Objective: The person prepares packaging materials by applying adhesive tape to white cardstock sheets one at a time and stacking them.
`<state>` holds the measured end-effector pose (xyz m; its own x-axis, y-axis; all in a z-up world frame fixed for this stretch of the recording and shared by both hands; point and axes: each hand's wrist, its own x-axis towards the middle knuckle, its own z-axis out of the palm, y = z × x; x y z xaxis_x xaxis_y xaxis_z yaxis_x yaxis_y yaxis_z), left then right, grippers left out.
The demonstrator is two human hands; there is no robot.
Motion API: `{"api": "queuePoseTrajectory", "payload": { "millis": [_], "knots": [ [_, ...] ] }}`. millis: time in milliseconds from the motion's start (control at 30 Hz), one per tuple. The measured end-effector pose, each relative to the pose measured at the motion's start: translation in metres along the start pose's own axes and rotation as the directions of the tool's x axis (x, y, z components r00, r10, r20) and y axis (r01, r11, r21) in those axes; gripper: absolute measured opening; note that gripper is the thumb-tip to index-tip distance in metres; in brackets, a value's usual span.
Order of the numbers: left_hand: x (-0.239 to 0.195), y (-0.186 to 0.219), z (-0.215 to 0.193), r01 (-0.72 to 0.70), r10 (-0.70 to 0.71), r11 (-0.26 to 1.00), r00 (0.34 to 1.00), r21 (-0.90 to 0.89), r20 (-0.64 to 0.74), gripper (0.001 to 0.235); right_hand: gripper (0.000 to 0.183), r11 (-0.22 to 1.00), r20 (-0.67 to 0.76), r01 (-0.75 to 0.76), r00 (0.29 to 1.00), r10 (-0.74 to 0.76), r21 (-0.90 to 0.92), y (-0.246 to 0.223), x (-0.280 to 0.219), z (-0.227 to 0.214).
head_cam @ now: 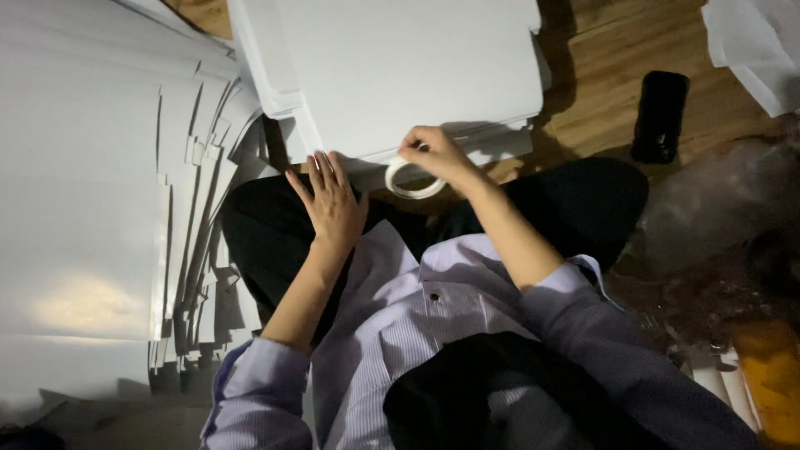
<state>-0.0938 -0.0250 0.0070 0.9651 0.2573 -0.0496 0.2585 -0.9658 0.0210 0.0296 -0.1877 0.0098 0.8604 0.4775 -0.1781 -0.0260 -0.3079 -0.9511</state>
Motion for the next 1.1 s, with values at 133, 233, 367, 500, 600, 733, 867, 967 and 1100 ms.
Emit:
{"api": "queuePoseTrajectory", "payload": {
  "millis": [133, 233, 367, 500, 600, 733, 867, 967, 1100],
  "knots": [
    [-0.023, -0.021, 0.015, -0.119, 0.103, 0.989, 0.978, -0.083, -0.183, 0.071, 0.011, 0.992, 0.159, 0.043, 0.987, -0.024, -0.117, -0.018, 0.014, 0.042],
    [-0.028, -0.026, 0.006, -0.150, 0.129, 0.978, 0.981, -0.144, -0.147, 0.058, 0.009, 0.976, 0.177, 0.106, 0.982, -0.072, -0.188, -0.014, 0.026, 0.062],
    [-0.025, -0.028, 0.000, -0.147, 0.130, 0.970, 0.987, -0.195, -0.096, 0.056, 0.007, 0.935, 0.187, 0.252, 0.960, -0.209, -0.248, 0.000, 0.039, 0.079],
    [-0.024, -0.029, -0.002, -0.123, 0.122, 0.971, 0.992, -0.203, -0.019, 0.054, 0.007, 0.922, 0.133, 0.256, 0.965, -0.226, -0.291, 0.005, 0.043, 0.093],
    [-0.023, -0.032, -0.002, -0.148, 0.143, 0.959, 0.989, -0.242, -0.039, 0.052, 0.007, 0.885, 0.075, 0.268, 0.963, -0.260, -0.380, 0.010, 0.045, 0.100],
    [-0.023, -0.030, 0.000, -0.153, 0.133, 0.956, 0.986, -0.249, -0.096, 0.051, 0.009, 0.835, -0.011, 0.201, 0.971, -0.240, -0.512, 0.003, 0.043, 0.103],
    [-0.023, -0.031, -0.004, -0.148, 0.133, 0.954, 0.988, -0.259, -0.072, 0.051, 0.007, 0.817, -0.033, 0.131, 0.983, -0.180, -0.561, -0.008, 0.039, 0.105],
    [-0.023, -0.031, -0.003, -0.138, 0.137, 0.955, 0.990, -0.263, -0.022, 0.051, 0.007, 0.819, -0.053, 0.086, 0.989, -0.140, -0.567, -0.012, 0.036, 0.107],
    [-0.022, -0.031, -0.006, -0.141, 0.143, 0.954, 0.990, -0.263, -0.014, 0.051, 0.008, 0.810, -0.063, 0.077, 0.988, -0.139, -0.581, -0.009, 0.039, 0.108]
  ]
}}
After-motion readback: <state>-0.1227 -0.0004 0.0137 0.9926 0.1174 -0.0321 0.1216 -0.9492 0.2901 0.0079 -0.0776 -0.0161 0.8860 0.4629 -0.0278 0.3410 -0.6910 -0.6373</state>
